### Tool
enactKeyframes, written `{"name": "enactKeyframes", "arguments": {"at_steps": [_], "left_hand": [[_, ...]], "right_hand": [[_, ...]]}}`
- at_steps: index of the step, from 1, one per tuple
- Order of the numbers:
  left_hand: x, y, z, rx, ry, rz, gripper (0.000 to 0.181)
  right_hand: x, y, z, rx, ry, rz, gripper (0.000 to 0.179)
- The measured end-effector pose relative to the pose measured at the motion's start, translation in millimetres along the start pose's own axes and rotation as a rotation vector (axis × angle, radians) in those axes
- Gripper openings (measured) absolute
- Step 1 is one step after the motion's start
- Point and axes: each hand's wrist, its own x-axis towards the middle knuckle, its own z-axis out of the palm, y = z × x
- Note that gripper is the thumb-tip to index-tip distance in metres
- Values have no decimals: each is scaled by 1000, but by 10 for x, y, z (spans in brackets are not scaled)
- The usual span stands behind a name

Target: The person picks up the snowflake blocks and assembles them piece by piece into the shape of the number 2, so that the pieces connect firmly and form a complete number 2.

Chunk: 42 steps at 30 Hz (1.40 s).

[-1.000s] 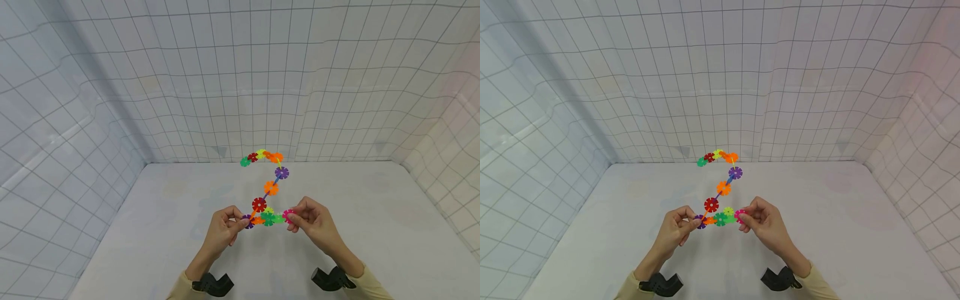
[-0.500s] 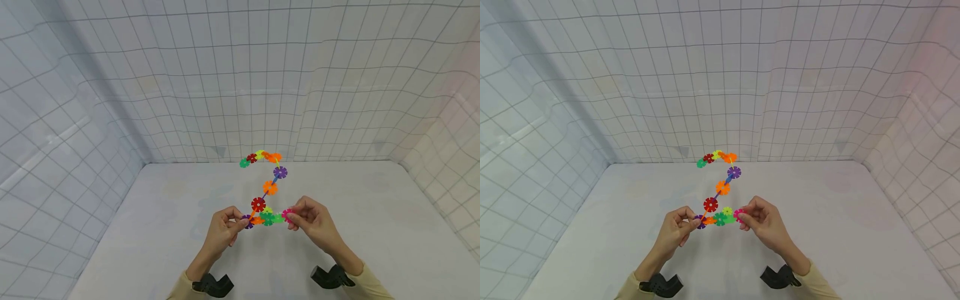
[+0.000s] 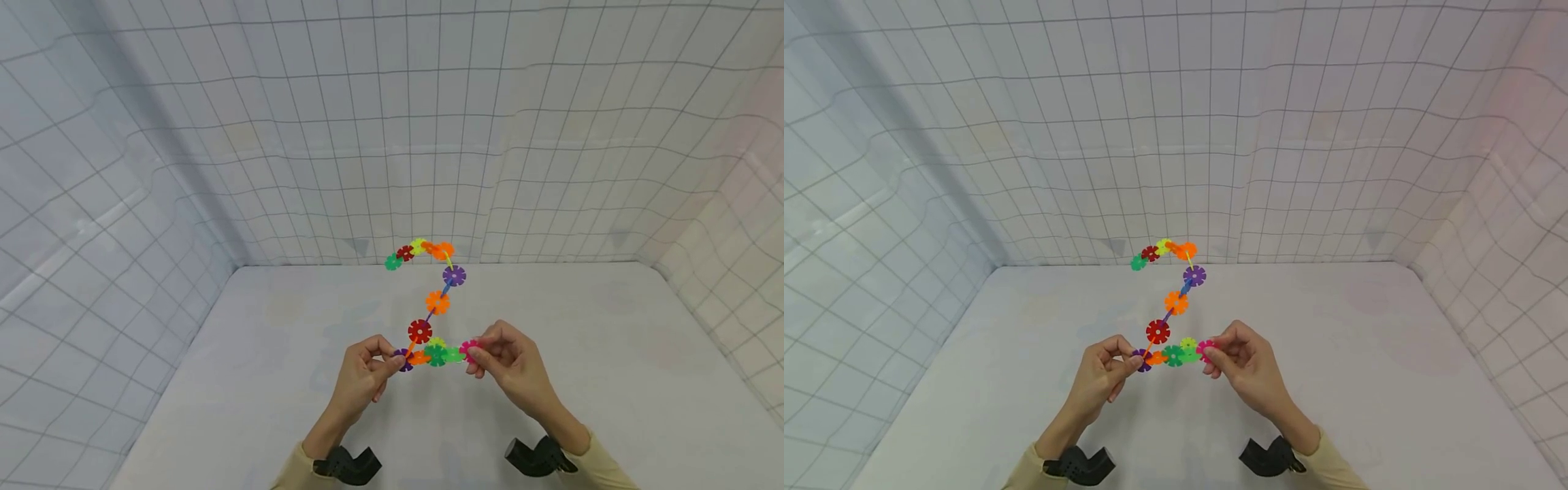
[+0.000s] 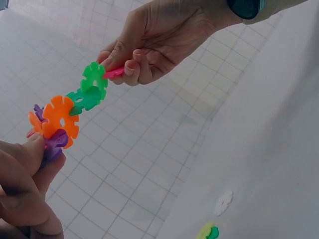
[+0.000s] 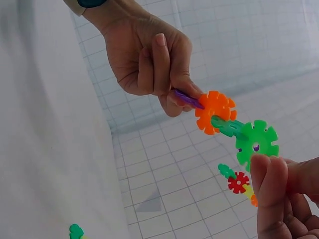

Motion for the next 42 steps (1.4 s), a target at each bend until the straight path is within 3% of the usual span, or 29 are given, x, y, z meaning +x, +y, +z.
{"name": "enactKeyframes", "arguments": {"at_steps": [17, 23, 30, 35, 39, 42], "left_hand": [[16, -4, -38, 14, 0, -24, 17], [48, -4, -56, 39, -6, -44, 16], [74, -6, -66, 75, -21, -94, 12], [77, 56, -82, 72, -32, -93, 9], [50, 187, -57, 75, -37, -95, 10], [35, 234, -49, 69, -36, -94, 10]], "right_hand": [[13, -7, 21, 32, -8, 2, 12], [11, 39, -23, 19, -9, 60, 11], [36, 139, -174, -160, -8, 201, 5], [115, 357, -295, -269, 8, 357, 18], [135, 611, -333, -466, -100, 455, 12], [115, 756, -291, -639, -202, 447, 12]]}}
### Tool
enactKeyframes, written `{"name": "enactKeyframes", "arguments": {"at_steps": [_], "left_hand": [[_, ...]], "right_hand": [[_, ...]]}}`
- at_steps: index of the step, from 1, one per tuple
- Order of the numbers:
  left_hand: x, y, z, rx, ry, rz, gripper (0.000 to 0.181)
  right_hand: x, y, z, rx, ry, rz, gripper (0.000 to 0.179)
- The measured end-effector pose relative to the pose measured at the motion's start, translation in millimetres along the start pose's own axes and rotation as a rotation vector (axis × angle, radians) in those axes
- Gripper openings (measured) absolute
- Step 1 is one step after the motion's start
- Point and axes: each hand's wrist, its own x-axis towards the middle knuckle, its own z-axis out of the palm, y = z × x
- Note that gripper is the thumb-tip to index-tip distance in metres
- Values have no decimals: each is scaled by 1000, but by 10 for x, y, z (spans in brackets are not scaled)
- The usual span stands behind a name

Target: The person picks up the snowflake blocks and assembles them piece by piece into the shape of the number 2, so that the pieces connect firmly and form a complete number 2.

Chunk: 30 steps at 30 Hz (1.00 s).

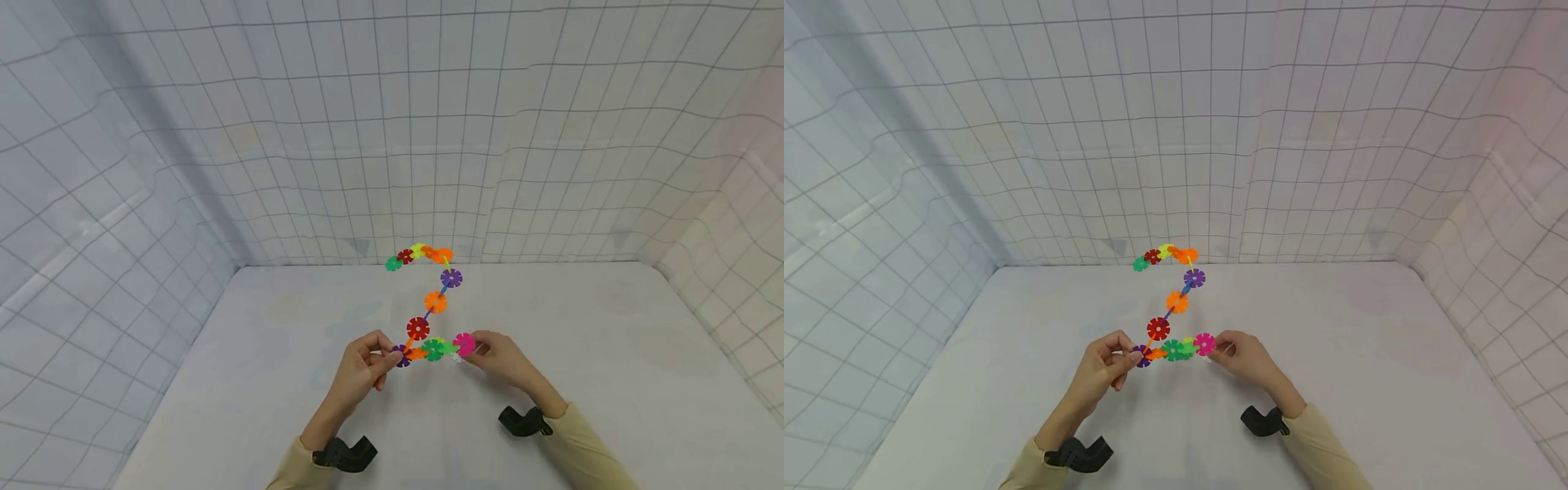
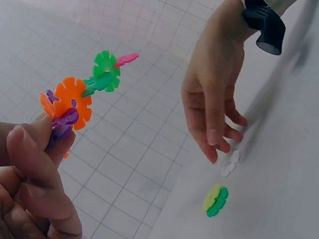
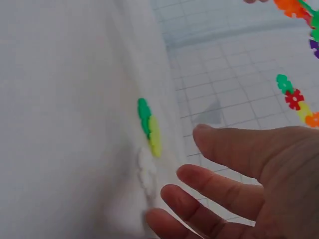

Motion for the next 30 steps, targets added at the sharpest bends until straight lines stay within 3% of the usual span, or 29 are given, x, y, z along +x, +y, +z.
{"name": "enactKeyframes", "arguments": {"at_steps": [3, 7, 14, 16, 19, 23, 26, 30], "left_hand": [[30, -126, -33, -11, 5, 3, 13], [75, -282, -75, -22, 14, 1, 17], [67, -263, -84, -28, 27, -2, 17], [65, -259, -88, -31, 25, -1, 17], [63, -254, -99, -31, 26, 6, 17], [65, -260, -93, -27, 34, 12, 17], [67, -264, -84, -31, 45, 12, 17], [59, -275, -53, -57, 56, 16, 16]], "right_hand": [[15, 30, 113, -102, -7, -3, 26], [13, 43, 186, -135, 25, 10, 31], [-13, 25, 216, -165, 67, -60, 25], [-20, 7, 207, -116, 84, -72, 21], [-36, -89, 140, 94, 98, -61, 11], [-112, -301, -36, 425, 107, -117, 32], [-188, -453, -126, 488, 94, -188, 24], [-263, -585, -144, 481, 115, -195, 11]]}}
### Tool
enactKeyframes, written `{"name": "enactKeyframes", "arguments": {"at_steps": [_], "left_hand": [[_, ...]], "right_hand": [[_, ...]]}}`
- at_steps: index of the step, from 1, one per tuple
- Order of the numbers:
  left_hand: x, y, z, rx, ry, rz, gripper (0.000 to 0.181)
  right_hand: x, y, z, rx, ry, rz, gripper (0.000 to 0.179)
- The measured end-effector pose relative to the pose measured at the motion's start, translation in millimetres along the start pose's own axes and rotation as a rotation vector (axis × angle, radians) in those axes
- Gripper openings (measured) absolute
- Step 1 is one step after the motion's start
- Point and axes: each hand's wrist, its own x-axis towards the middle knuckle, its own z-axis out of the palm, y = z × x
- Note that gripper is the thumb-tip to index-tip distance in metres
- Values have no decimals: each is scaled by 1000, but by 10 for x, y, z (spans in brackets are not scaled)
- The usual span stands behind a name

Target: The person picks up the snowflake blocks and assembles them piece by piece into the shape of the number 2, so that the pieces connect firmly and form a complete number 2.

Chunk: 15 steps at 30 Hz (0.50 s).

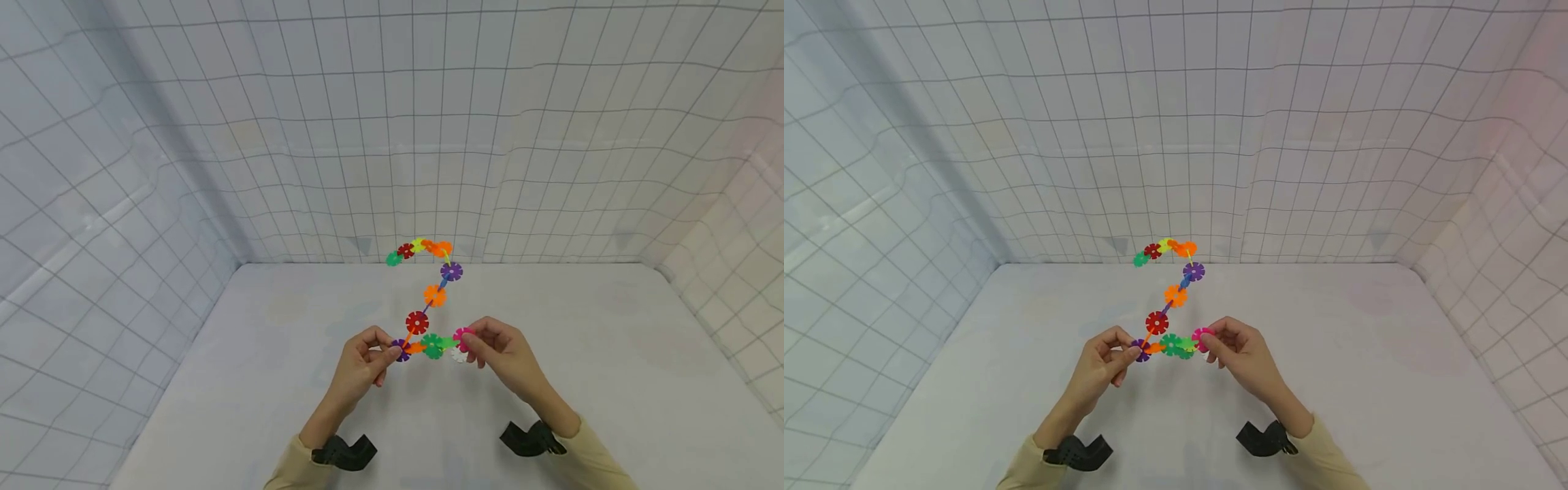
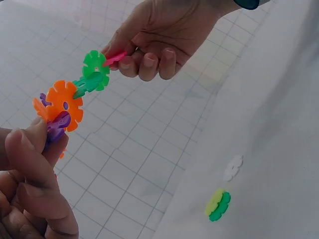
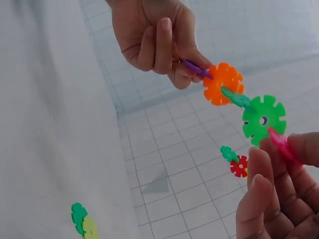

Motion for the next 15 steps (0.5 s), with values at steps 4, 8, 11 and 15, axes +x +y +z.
{"name": "enactKeyframes", "arguments": {"at_steps": [4, 8, 11, 15], "left_hand": [[-5, -16, 46, -18, 11, 10, 16], [2, -55, 79, -32, 19, 19, 18], [9, -96, 90, -46, 17, 24, 20], [21, -164, 87, -78, -6, 41, 21]], "right_hand": [[-24, -49, 44, 42, 63, -53, 7], [-33, -68, 59, 87, 110, -135, 5], [-32, -80, 63, 108, 124, -176, 5], [-32, -104, 65, 112, 136, -201, 7]]}}
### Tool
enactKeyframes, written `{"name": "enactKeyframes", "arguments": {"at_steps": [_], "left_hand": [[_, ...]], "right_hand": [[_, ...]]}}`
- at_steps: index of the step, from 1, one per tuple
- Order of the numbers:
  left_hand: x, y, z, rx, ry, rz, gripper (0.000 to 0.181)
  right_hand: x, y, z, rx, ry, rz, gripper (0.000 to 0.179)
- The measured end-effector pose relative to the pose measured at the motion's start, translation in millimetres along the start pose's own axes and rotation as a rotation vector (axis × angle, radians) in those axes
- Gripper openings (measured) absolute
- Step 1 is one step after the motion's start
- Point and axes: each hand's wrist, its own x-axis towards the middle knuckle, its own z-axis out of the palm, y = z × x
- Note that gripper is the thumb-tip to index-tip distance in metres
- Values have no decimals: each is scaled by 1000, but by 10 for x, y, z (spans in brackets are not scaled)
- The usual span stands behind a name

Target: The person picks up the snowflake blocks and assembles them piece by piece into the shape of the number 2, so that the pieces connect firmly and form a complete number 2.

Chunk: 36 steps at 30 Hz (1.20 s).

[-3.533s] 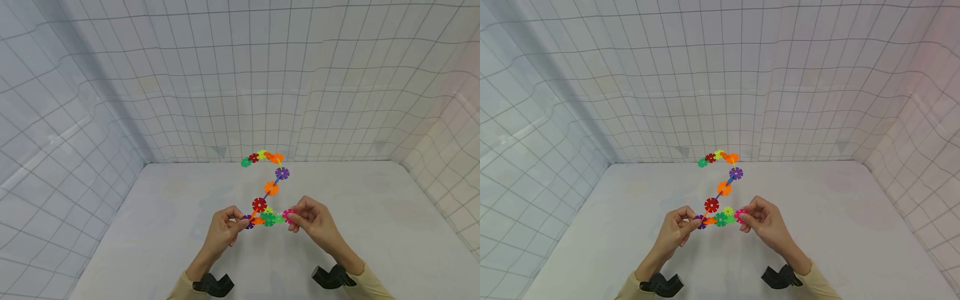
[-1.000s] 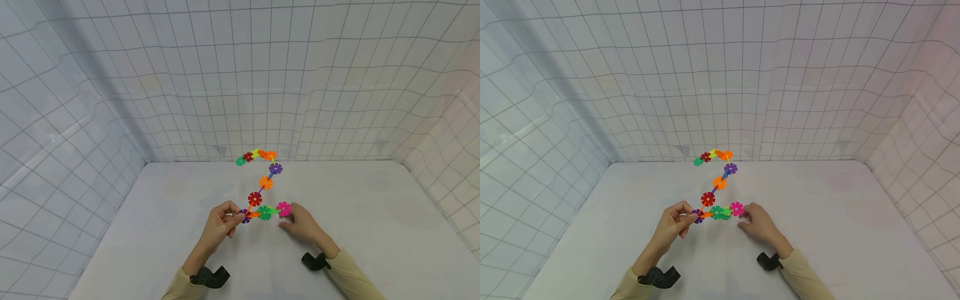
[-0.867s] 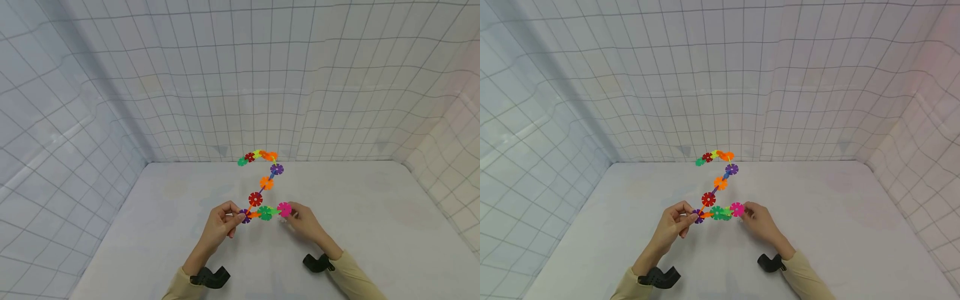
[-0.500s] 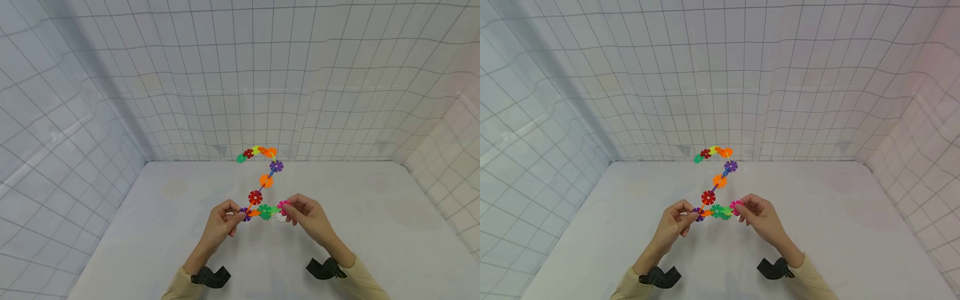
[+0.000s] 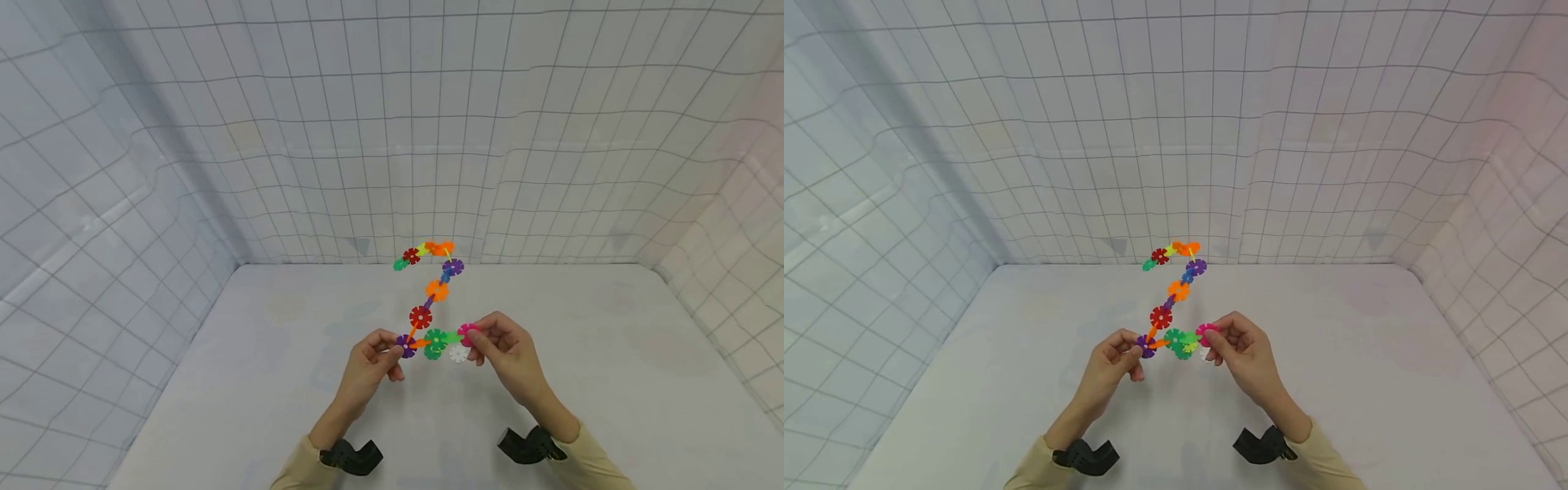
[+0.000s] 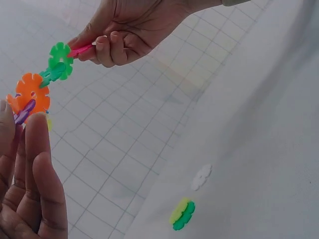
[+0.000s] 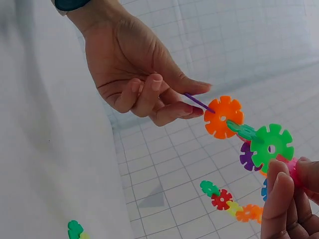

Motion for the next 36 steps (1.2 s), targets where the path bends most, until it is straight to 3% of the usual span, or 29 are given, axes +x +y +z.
{"name": "enactKeyframes", "arguments": {"at_steps": [5, 9, 13, 16, 20, 24, 29, 32, 36], "left_hand": [[-9, -87, 4, -68, -79, 21, 36], [-39, -132, 143, -66, -113, -32, 48], [-81, -149, 353, -88, -7, -71, 32], [-115, -136, 480, -213, 97, -56, 14], [-154, -88, 565, -354, 175, -65, 6], [-171, -43, 579, -384, 230, -96, 9], [-180, -15, 569, -383, 276, -87, 10], [-176, -15, 543, -366, 285, -86, 10], [-166, -27, 485, -348, 292, -66, 7]], "right_hand": [[-2, 0, 9, -17, -11, -14, 8], [-25, 12, 33, -49, -41, -15, 10], [-66, 23, 89, -52, -67, -9, 13], [-99, 29, 145, -30, -81, -5, 13], [-128, 23, 211, 3, -78, -28, 12], [-141, 13, 245, 21, -68, -39, 12], [-133, 1, 252, 11, -84, -9, 12], [-104, 47, 200, -22, -114, 49, 9], [-21, 260, 63, -90, -127, 182, 23]]}}
